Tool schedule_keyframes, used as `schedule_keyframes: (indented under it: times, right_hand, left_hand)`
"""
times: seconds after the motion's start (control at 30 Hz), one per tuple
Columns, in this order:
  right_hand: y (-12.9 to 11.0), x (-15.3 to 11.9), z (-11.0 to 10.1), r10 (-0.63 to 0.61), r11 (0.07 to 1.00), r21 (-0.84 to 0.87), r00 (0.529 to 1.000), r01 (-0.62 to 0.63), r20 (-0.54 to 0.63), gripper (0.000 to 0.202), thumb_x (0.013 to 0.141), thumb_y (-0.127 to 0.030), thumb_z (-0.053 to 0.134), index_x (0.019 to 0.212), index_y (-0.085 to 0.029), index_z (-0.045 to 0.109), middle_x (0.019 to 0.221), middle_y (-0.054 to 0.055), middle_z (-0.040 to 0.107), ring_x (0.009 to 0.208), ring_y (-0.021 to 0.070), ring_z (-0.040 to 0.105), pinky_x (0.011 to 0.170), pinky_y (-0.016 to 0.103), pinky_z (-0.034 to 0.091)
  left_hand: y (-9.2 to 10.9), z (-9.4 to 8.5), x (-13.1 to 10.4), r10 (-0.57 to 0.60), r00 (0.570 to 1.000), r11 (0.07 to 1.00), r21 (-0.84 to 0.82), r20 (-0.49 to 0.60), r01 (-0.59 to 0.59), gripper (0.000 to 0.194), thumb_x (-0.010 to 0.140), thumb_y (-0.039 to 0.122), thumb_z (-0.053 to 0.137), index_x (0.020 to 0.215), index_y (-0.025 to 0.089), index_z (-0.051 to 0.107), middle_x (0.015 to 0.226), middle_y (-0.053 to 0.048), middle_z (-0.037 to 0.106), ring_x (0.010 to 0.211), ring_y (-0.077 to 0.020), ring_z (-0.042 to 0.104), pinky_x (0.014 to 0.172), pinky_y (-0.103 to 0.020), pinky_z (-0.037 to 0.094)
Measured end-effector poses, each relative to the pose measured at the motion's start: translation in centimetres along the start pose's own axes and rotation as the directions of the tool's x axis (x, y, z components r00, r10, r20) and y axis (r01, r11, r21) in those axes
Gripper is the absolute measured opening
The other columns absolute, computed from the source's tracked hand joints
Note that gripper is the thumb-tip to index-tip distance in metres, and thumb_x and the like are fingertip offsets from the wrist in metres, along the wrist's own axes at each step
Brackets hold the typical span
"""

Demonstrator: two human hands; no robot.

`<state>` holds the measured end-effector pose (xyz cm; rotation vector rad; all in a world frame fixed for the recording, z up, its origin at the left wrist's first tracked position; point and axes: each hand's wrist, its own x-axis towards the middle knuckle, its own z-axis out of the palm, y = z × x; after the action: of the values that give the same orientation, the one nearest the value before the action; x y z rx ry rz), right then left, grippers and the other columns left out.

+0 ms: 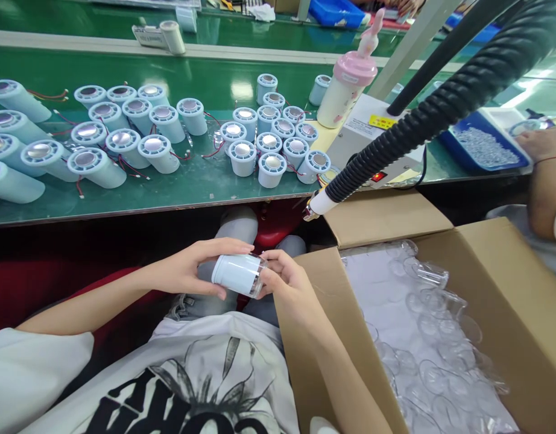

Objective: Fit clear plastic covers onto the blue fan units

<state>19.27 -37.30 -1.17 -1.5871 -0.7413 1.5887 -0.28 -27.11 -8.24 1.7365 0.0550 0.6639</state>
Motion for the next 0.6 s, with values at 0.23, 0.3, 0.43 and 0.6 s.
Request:
schedule_keyframes:
  times: [0.23,0.3,0.43,0.6]
  right_hand:
    - [0.9,0.4,0.3,0.133,0.988,0.070,0.991,-0.135,0.027,0.045,0.077,-0.060,0.059,0.089,-0.018,0.048,0.059,0.001,0.062,0.047,0.0151,0.063,0.039,0.015,0.051]
    - [0.7,0.5,0.7,0.176,0.978,0.106,0.983,-0.180,0.049,0.048,0.075,-0.063,0.059,0.086,-0.018,0.047,0.055,0.001,0.061,0.042,0.0143,0.060,0.036,0.013,0.048]
    - [0.1,0.7,1.4,0.285,0.945,0.128,0.951,-0.300,0.120,0.056,0.072,-0.071,0.052,0.084,-0.016,0.049,0.054,0.006,0.062,0.036,0.0123,0.056,0.032,0.011,0.044]
    - [0.2,0.4,1.4,0.279,0.959,0.037,0.957,-0.282,0.078,0.049,0.080,-0.063,0.042,0.079,-0.015,0.051,0.052,0.004,0.058,0.035,0.0110,0.052,0.029,0.012,0.038]
  left_hand:
    - [0.0,-0.1,-0.1,0.028,1.000,1.000,0.001,0.001,-0.028,0.078,0.069,0.021,0.077,0.139,0.025,0.042,0.139,-0.010,0.045,0.129,-0.0202,0.044,0.109,-0.032,0.035]
    - [0.0,-0.1,-0.1,0.056,0.998,0.998,0.009,-0.006,-0.056,0.078,0.068,0.019,0.077,0.138,0.025,0.042,0.140,-0.011,0.044,0.129,-0.0213,0.044,0.109,-0.033,0.035]
    - [0.1,0.1,0.0,0.092,0.996,0.995,0.037,-0.015,-0.091,0.074,0.069,0.016,0.076,0.135,0.023,0.044,0.136,-0.012,0.046,0.126,-0.0215,0.045,0.107,-0.034,0.037]
    - [1.0,0.3,-0.4,-0.063,0.998,0.998,-0.011,-0.032,0.062,0.065,0.076,0.022,0.071,0.134,0.023,0.043,0.131,-0.011,0.048,0.122,-0.0206,0.048,0.097,-0.029,0.046]
